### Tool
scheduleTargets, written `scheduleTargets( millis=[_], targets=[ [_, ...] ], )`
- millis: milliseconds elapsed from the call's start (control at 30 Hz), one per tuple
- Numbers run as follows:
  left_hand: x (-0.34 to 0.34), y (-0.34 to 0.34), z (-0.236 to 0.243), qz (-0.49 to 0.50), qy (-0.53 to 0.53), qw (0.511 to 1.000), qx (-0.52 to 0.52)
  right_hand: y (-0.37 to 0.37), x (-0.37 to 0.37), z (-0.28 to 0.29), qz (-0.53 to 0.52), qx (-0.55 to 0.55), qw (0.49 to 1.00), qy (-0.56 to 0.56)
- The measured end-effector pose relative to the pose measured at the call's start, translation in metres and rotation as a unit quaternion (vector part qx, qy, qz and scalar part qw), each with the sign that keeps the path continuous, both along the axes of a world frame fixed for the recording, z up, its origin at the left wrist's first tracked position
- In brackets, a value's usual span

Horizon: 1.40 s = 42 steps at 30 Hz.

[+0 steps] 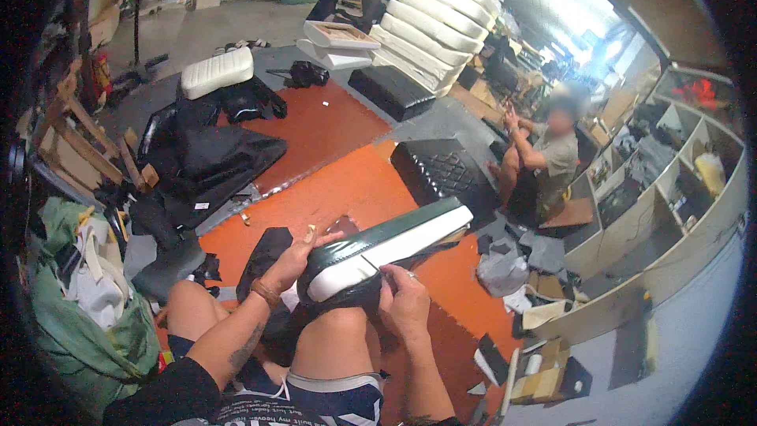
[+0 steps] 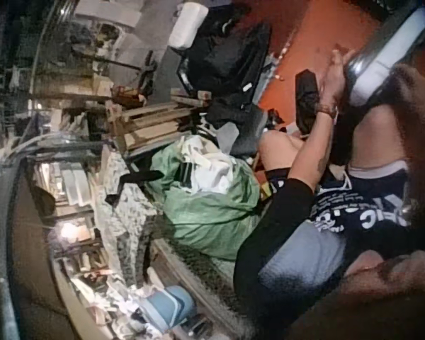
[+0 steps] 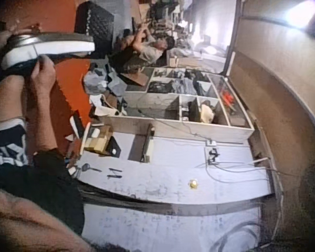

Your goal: The person sits on the floor and fits a green leather cover onto a cushion. They repeatedly pull, smooth, and adjust the cover over the cushion's edges and corners, turning the cushion to access different sides.

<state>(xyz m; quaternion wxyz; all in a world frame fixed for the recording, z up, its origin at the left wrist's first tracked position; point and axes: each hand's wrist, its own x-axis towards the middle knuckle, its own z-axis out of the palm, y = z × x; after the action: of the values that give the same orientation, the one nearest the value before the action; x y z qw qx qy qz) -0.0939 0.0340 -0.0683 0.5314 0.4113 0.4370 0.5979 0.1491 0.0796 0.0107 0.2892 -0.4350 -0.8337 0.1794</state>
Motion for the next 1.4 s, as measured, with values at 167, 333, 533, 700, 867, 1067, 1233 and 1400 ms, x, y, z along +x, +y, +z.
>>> scheduleTargets(
  millis=[167,333,533,700,867,1067,1233,1400],
  targets=[
    [0.000,-0.005,0.002,0.052,0.004,0.999,-0.015,0.003,-0.006,-0.004,-0.039,0.001,0.995,-0.090],
    [0.007,-0.008,0.004,-0.004,-0.108,0.994,-0.017,0.002,-0.010,-0.005,-0.027,0.084,0.989,-0.117],
    [0.009,-0.004,-0.009,0.047,0.018,0.998,0.023,-0.009,-0.021,-0.007,-0.040,0.058,0.988,-0.139],
    [0.008,0.003,-0.008,0.087,0.097,0.991,0.012,-0.016,-0.045,0.002,-0.068,0.032,0.982,-0.173],
    [0.012,0.000,0.001,0.138,0.158,0.978,-0.004,-0.024,-0.071,0.003,-0.103,0.033,0.962,-0.250],
    [0.020,0.009,-0.014,0.169,0.166,0.972,0.001,-0.016,-0.056,0.002,-0.008,-0.014,0.993,-0.116],
    [0.016,0.022,-0.028,0.186,0.198,0.961,0.048,-0.013,-0.073,0.004,-0.007,0.015,0.962,-0.273],
    [0.008,0.012,-0.026,0.194,0.152,0.969,-0.011,-0.032,-0.091,-0.006,-0.015,0.019,0.981,-0.193]
  ],
)
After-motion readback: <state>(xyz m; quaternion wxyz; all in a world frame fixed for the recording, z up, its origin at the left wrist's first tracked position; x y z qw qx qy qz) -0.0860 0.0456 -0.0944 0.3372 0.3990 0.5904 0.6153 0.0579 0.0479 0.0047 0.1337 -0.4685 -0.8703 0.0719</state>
